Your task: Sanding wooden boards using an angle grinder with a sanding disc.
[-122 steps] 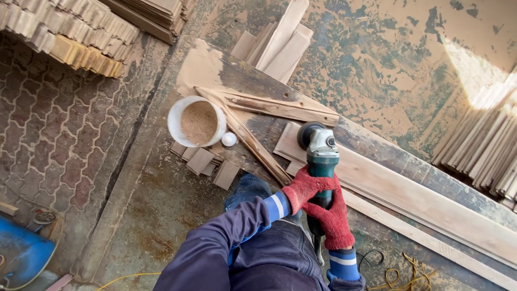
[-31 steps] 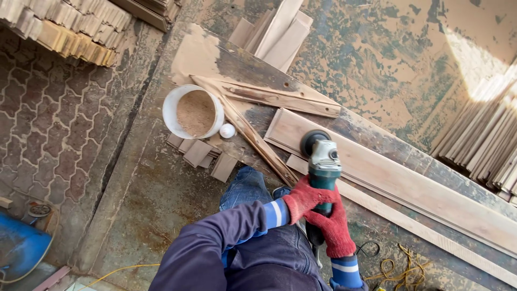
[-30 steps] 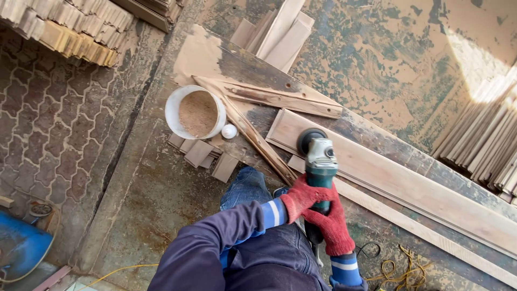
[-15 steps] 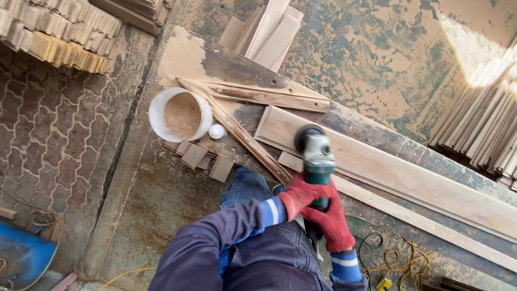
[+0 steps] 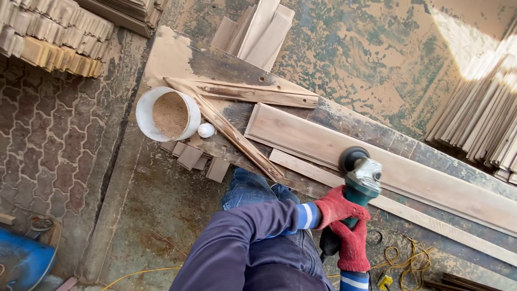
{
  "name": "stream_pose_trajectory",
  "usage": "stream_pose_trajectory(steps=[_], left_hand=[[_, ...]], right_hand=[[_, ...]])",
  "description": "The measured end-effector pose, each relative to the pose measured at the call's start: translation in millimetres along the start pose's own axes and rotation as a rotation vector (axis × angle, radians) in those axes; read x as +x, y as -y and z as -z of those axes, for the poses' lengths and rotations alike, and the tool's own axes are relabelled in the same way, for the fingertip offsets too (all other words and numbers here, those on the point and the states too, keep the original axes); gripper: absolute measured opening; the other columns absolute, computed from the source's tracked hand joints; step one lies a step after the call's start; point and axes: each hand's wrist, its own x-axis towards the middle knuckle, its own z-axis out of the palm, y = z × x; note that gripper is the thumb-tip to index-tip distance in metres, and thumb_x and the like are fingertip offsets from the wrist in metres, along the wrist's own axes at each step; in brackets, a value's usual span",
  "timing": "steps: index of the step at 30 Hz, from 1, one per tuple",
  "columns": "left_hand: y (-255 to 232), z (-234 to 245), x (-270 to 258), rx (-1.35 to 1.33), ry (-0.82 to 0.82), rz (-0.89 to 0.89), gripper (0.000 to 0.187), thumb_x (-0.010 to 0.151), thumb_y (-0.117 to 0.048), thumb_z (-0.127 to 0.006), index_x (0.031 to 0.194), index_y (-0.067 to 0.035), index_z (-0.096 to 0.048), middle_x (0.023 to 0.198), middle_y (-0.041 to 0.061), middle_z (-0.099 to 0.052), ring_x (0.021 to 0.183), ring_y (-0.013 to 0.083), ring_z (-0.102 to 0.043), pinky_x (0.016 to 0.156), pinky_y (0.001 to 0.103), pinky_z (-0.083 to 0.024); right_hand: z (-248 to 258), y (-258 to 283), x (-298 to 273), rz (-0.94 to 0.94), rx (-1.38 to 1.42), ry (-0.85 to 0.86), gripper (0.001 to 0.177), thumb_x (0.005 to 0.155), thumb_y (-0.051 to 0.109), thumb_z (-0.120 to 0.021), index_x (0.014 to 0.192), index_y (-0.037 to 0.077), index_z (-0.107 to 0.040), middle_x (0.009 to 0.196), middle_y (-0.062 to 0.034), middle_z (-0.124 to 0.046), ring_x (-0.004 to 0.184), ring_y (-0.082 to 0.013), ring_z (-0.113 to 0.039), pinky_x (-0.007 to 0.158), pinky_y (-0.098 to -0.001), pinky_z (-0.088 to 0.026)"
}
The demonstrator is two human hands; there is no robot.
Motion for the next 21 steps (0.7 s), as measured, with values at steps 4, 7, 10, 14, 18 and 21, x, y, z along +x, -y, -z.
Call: stream_pose_trajectory(steps=[4,7,10,14,18,21], left_hand=[[14.0,37.0,-12.0,-0.041,-0.074,-0.121,0.053,0.064,-0.026,-0.083,0.111,-0.006,-0.070,0.100,0.007,-0.072,0.086,0.0186,-0.067,0.084,0.032,-0.058],[19.8,69.6,-28.2,-0.262,-0.174,-0.143,0.054,0.065,-0.014,-0.084,0.116,-0.005,-0.067,0.103,0.009,-0.073,0.085,0.0199,-0.070,0.082,0.033,-0.062],[9.4,101.2,-53.7,-0.330,-0.186,-0.188,0.048,0.067,-0.007,-0.082,0.112,-0.006,-0.066,0.096,0.008,-0.072,0.080,0.0190,-0.070,0.080,0.032,-0.064],[-9.3,122.8,-84.9,-0.502,-0.420,-0.255,0.036,0.067,-0.012,-0.087,0.096,-0.006,-0.066,0.073,0.003,-0.066,0.062,0.0142,-0.067,0.061,0.026,-0.059],[23.7,151.0,-60.4,-0.305,-0.584,0.051,0.085,0.063,-0.034,-0.087,0.133,0.002,-0.053,0.122,0.016,-0.065,0.103,0.0248,-0.072,0.080,0.036,-0.065],[-39.3,111.4,-105.5,-0.571,-0.574,-0.223,0.033,0.065,-0.015,-0.091,0.084,-0.006,-0.066,0.060,0.000,-0.063,0.058,0.0073,-0.065,0.055,0.019,-0.053]], right_hand=[[-40.7,30.8,-3.1,0.005,-0.109,0.093,0.074,0.068,-0.004,-0.075,0.137,0.003,-0.050,0.111,-0.0247,-0.068,0.091,-0.0355,-0.069,0.077,-0.0447,-0.059],[-82.8,64.2,-10.6,0.010,-0.111,0.205,0.099,0.062,-0.007,-0.080,0.154,0.008,-0.045,0.129,-0.0202,-0.067,0.108,-0.0310,-0.067,0.092,-0.0417,-0.056],[-124.9,105.1,-18.0,-0.026,-0.225,0.360,0.112,0.056,0.001,-0.084,0.159,0.012,-0.041,0.128,-0.0190,-0.072,0.104,-0.0299,-0.070,0.091,-0.0421,-0.059],[-172.8,136.5,-23.0,-0.043,-0.433,0.474,0.117,0.053,0.020,-0.093,0.158,0.023,-0.042,0.132,-0.0190,-0.068,0.113,-0.0350,-0.068,0.097,-0.0481,-0.056],[-187.9,143.2,-24.4,0.033,-0.522,0.501,0.121,0.051,0.033,-0.100,0.158,0.034,-0.044,0.130,-0.0201,-0.069,0.123,-0.0396,-0.066,0.105,-0.0526,-0.050],[-171.0,141.1,-21.1,-0.003,-0.476,0.436,0.120,0.050,0.033,-0.098,0.158,0.034,-0.045,0.130,-0.0202,-0.069,0.123,-0.0387,-0.066,0.104,-0.0536,-0.051]])
